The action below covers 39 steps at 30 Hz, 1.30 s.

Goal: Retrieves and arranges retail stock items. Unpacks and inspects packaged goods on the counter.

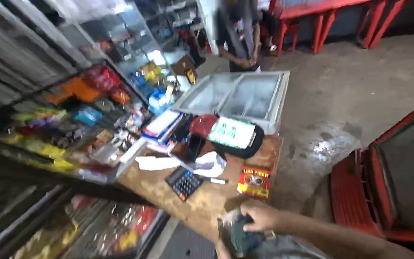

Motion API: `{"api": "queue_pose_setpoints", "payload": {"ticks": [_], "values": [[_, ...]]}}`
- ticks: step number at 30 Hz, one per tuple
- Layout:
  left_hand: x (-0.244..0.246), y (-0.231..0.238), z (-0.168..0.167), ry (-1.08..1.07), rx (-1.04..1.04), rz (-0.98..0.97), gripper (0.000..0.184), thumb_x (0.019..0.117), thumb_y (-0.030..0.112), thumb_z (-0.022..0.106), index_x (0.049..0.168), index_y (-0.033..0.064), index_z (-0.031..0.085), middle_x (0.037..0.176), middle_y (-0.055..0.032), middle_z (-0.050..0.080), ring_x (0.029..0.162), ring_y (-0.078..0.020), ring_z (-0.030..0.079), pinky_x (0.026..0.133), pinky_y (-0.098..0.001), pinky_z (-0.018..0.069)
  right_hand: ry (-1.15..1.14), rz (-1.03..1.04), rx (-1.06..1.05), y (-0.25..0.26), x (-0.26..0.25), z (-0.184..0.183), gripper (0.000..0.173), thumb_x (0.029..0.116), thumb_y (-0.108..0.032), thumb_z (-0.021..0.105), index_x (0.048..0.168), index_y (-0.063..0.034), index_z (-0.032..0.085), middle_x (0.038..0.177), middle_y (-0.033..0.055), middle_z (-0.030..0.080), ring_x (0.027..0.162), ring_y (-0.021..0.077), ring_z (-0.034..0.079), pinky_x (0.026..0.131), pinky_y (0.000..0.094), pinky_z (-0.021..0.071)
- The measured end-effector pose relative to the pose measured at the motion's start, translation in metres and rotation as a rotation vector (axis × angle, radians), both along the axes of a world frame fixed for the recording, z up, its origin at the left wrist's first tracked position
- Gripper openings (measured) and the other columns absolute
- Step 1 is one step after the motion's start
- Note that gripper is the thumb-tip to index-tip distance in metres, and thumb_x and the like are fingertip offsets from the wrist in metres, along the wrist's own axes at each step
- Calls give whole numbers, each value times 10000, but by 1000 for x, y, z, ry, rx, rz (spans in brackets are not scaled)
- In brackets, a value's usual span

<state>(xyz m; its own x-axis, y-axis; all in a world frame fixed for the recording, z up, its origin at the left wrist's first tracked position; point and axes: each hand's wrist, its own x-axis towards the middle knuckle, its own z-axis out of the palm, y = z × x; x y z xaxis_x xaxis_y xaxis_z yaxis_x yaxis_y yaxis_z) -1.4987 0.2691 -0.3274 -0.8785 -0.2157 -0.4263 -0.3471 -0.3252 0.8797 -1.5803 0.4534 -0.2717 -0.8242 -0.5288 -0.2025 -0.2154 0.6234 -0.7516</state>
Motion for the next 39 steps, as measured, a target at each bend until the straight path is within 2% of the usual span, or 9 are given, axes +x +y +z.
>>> {"api": "queue_pose_setpoints", "payload": {"ticks": [3, 7, 14, 19, 23, 25, 27, 34, 39], "values": [[-17, 3, 7, -92, 51, 94, 491, 1112, 312, 217, 1305, -6, 538, 1076, -121, 678, 942, -171, 679, 816, -399, 589, -84, -26, -107, 5, -1, 9, 401, 913, -159, 744, 1222, 64, 617, 1210, 277, 632, 1161, 407, 613, 1019, 559, 476], [-36, -2, 4, -149, 43, 114, 478, 1109, 289, 235, 1381, -10, 491, 1196, -164, 648, 1044, -213, 655, 888, -436, 563, -195, -32, -177, 9, -17, 1, 562, 925, -135, 714, 1431, 22, 523, 1372, 230, 597, 1285, 311, 577, 1117, 463, 442], [-64, -16, -17, 43, -366, -71, 425, 1039, 74, 462, 1421, -110, 429, 1333, -256, 576, 1193, -221, 602, 1031, -364, 494, -216, -189, -219, 19, -51, -6, 373, 969, -142, 672, 1267, 71, 600, 1231, 231, 644, 1133, 269, 641, 1015, 429, 508], [-71, -17, -2, 391, -660, -54, 595, 968, 135, 571, 1431, -185, 378, 1496, -382, 384, 1431, -404, 398, 1187, -459, 349, -210, -316, -443, 22, -64, -4, 319, 951, -124, 664, 1218, 42, 610, 1088, 128, 680, 990, 136, 667, 907, 333, 564], [-83, 1, 20, 155, -114, 7, 598, 995, 173, 526, 1498, -75, 318, 1380, -193, 537, 1208, -159, 580, 1026, -320, 500, -276, -316, -584, 1, -65, 11, 314, 923, -104, 672, 1198, 28, 598, 1075, 87, 674, 982, 98, 664, 897, 297, 570], [-90, 4, 26, 8, 188, 113, 248, 1056, 123, 443, 1255, -8, 511, 997, -62, 680, 875, -110, 680, 815, -316, 590, -354, -217, -633, -5, -65, 15, 309, 937, -166, 653, 1187, 6, 591, 1082, 57, 659, 1001, 75, 644, 913, 282, 554], [-91, 0, 29, -53, 343, 152, 232, 1088, 157, 379, 1136, 36, 571, 869, -31, 708, 780, -116, 702, 735, -320, 612, -436, -133, -677, -3, -70, 18, 264, 955, -172, 632, 1169, -23, 588, 1075, 30, 652, 1004, 71, 639, 919, 285, 551], [-95, -13, 30, -28, 247, 297, 208, 1098, 141, 380, 1126, 37, 557, 844, -33, 719, 754, -119, 720, 705, -321, 631, -278, -397, -834, 18, -85, 18, 175, 900, 2, 626, 1034, -109, 639, 895, -27, 656, 789, 70, 639, 759, 281, 582], [-97, -16, 35, -27, 251, 306, 245, 1104, 162, 364, 1163, 31, 563, 873, -42, 726, 782, -127, 727, 718, -330, 635, -276, -435, -792, 24, -89, 20, 285, 970, -125, 593, 1253, -89, 617, 990, 35, 676, 840, 130, 671, 813, 341, 592]]}}
